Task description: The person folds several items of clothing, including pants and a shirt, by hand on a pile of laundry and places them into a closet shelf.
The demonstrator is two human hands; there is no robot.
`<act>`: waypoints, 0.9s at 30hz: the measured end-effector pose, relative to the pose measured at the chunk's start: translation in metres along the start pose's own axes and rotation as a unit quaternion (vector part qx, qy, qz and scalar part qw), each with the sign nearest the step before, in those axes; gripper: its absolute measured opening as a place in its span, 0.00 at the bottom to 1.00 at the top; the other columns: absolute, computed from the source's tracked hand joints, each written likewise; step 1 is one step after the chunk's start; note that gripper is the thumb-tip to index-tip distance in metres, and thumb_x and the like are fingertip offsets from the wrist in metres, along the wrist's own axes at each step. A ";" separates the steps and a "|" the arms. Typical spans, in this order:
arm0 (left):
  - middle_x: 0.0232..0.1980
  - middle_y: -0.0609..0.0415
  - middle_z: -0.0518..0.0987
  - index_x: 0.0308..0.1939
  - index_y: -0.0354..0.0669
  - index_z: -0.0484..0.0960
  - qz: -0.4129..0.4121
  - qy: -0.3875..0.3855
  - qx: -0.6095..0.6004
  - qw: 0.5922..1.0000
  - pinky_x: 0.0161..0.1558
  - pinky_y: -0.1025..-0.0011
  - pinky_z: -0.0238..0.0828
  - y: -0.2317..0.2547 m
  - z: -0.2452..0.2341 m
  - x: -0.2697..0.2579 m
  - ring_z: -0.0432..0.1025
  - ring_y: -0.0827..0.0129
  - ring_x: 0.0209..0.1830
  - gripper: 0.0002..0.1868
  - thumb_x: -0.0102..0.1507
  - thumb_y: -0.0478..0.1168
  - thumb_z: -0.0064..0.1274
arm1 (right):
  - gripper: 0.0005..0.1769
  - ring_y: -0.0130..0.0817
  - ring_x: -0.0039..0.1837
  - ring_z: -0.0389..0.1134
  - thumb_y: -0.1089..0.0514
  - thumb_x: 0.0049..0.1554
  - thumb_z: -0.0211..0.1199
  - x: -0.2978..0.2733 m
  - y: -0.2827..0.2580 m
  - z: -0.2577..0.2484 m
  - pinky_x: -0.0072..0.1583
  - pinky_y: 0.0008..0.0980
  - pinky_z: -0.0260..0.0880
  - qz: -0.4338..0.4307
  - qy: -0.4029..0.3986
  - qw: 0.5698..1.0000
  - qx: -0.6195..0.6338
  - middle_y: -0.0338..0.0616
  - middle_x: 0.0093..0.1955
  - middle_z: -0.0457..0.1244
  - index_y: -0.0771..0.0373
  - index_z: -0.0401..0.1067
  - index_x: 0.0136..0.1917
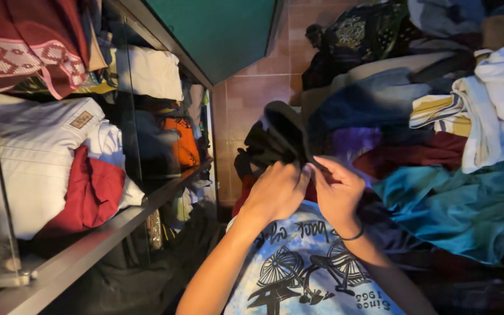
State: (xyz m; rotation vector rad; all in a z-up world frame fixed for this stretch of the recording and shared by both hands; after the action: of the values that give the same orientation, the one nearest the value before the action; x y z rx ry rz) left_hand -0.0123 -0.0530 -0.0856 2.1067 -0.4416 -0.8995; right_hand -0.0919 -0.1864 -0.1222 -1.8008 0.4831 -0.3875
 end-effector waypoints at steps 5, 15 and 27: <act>0.36 0.27 0.79 0.33 0.32 0.82 0.008 0.042 0.021 0.999 0.46 0.42 0.69 0.001 0.011 -0.005 0.72 0.30 0.40 0.27 0.70 0.52 0.38 | 0.12 0.22 0.51 0.72 0.73 0.59 0.66 0.006 -0.007 -0.004 0.52 0.22 0.73 -0.031 -0.052 0.998 -0.014 0.45 0.55 0.71 0.70 0.77 0.57; 0.25 0.43 0.81 0.29 0.40 0.87 0.045 0.020 -0.107 0.993 0.37 0.57 0.75 0.032 0.027 0.000 0.80 0.47 0.31 0.37 0.62 0.69 0.42 | 0.18 0.49 0.51 0.73 0.68 0.53 0.69 0.038 -0.055 -0.019 0.52 0.35 0.73 -0.251 -0.202 0.943 -0.082 0.54 0.56 0.67 0.67 0.72 0.58; 0.38 0.40 0.73 0.50 0.31 0.78 0.323 0.399 0.137 0.847 0.47 0.48 0.68 0.100 -0.027 -0.021 0.72 0.42 0.39 0.25 0.59 0.49 0.57 | 0.09 0.21 0.45 0.65 0.74 0.56 0.63 0.099 -0.064 -0.055 0.45 0.20 0.64 -0.165 -0.302 0.939 -0.015 0.44 0.53 0.69 0.71 0.74 0.52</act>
State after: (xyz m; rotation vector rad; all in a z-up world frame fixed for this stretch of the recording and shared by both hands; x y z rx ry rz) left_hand -0.0079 -0.0896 0.0135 2.1277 -0.7752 0.4597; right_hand -0.0257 -0.2668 -0.0446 -1.9173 -0.2490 -0.0365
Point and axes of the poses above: each hand's wrist, its own x-axis towards the middle knuckle, its own z-axis out of the palm, y = z × x, the point moved 7 cm from there along x, towards the middle knuckle
